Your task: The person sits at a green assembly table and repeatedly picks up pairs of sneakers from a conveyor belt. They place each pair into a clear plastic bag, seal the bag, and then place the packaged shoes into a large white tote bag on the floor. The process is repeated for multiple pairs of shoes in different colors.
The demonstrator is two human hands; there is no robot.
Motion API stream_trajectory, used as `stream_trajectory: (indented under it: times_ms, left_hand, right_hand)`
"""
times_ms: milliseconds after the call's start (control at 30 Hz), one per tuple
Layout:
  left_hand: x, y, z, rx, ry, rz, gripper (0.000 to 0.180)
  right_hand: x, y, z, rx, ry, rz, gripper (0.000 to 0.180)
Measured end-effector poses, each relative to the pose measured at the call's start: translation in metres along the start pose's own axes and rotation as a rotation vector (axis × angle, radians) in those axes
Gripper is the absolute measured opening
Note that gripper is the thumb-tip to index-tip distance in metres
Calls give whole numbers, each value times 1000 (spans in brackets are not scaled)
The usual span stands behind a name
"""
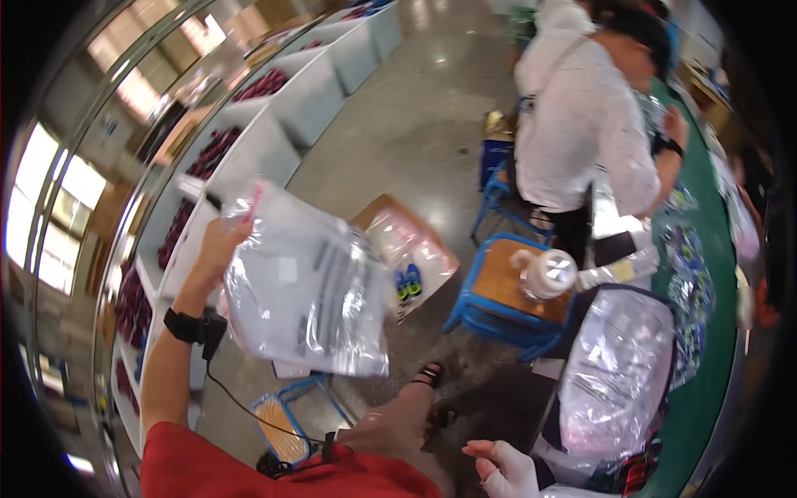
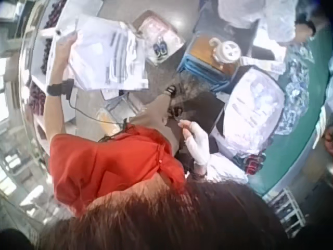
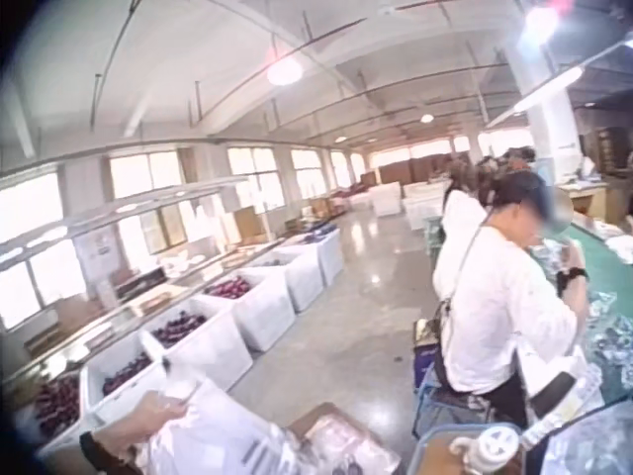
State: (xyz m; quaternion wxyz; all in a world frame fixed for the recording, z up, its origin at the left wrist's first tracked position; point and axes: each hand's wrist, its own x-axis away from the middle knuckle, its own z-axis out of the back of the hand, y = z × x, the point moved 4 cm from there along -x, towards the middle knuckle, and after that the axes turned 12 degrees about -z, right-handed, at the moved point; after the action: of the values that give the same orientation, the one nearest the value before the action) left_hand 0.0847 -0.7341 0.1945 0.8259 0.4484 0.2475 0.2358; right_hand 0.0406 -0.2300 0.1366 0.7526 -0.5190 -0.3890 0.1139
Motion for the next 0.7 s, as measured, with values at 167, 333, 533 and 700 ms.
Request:
stream_trajectory:
  times_ms: [167, 333, 533, 700]
  left_hand:
    - [69, -128, 162, -572, 364, -87, 25]
    - [91, -264, 204, -948, 334, -218, 21]
    - [147, -573, 124, -995, -453, -43, 12]
    - [276, -830, 15, -594, -494, 91, 9]
  right_hand:
    - [-89, 45, -84, 136, -175, -69, 20]
    - [-176, 71, -180, 191, -283, -172, 18]
    - [-294, 171, -301, 333, -449, -486, 19]
    - [-368, 268, -372, 424, -472, -818, 20]
